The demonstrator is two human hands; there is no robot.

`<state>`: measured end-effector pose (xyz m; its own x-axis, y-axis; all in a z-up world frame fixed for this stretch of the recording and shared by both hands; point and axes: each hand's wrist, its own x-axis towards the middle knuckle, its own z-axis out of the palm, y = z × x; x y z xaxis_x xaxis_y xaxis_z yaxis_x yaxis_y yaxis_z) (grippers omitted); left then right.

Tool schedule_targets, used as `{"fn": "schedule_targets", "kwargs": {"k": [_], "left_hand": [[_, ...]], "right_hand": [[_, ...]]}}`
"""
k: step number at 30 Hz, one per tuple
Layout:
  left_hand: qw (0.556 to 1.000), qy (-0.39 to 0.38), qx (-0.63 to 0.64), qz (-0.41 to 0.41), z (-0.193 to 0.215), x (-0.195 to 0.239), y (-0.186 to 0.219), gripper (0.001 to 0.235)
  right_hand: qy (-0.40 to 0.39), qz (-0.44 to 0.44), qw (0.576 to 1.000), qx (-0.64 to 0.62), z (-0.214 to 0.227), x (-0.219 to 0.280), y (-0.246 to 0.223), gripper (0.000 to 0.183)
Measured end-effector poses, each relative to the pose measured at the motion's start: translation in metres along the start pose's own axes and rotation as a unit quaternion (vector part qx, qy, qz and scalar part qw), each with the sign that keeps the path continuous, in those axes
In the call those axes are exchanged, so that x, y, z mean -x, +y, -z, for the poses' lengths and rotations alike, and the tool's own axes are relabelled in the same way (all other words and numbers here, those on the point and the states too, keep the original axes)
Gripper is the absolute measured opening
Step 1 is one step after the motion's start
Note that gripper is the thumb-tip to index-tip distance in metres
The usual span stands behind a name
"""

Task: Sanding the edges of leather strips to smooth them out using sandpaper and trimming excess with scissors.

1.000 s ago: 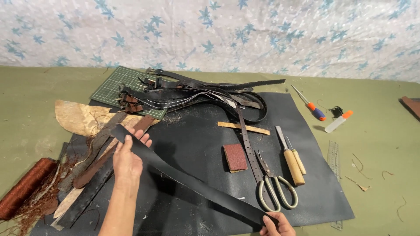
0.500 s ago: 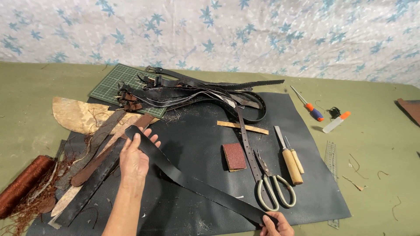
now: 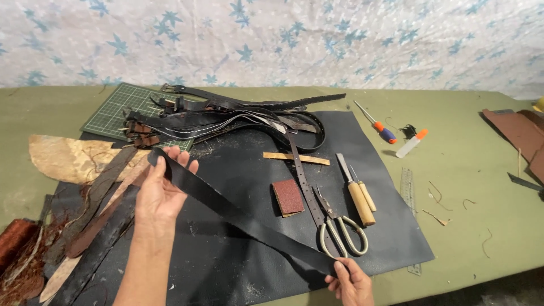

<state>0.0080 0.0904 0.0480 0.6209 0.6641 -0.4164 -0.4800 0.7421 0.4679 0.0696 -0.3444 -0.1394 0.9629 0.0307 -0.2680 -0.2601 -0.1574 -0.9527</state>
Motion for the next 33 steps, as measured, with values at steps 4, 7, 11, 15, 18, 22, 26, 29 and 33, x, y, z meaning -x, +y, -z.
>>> {"fn": "schedule_targets", "kwargs": {"k": [4,7,11,15,18,22,26,29,33], "left_hand": [[0.999,-0.049,0.013,-0.002,-0.015,0.000,0.008,0.023],[0.997,-0.064,-0.008,-0.041,-0.007,-0.012,-0.001,0.023],[0.999,0.020,-0.049,0.002,0.000,-0.013,-0.031,0.023],[0.992,0.074,-0.100,-0.008,0.052,-0.051,-0.079,0.021],[0.985,0.068,-0.153,-0.032,0.084,-0.062,-0.105,0.031],[0.983,0.075,-0.164,-0.019,0.077,-0.049,-0.101,0.029],[0.990,0.042,-0.131,-0.016,0.092,-0.064,-0.100,0.025],[0.991,0.031,-0.128,0.001,0.091,-0.067,-0.097,0.026],[0.983,-0.008,-0.184,0.001,0.098,-0.078,-0.099,0.031]], "right_hand": [[0.044,0.017,0.999,-0.020,0.026,-0.003,-0.017,0.017],[0.058,-0.069,0.996,0.003,0.028,0.002,-0.027,0.018],[-0.006,0.077,0.949,0.307,0.004,0.003,-0.038,0.018],[-0.028,0.235,0.867,0.438,-0.047,0.003,-0.094,0.050],[-0.058,0.385,0.819,0.420,-0.112,-0.011,-0.112,0.049],[-0.036,0.463,0.726,0.507,-0.156,-0.065,-0.075,0.044],[-0.049,0.392,0.691,0.605,-0.156,-0.090,-0.072,0.057],[-0.029,0.386,0.694,0.607,-0.150,-0.100,-0.071,0.056],[0.003,0.417,0.757,0.504,-0.147,-0.108,-0.080,0.023]]}}
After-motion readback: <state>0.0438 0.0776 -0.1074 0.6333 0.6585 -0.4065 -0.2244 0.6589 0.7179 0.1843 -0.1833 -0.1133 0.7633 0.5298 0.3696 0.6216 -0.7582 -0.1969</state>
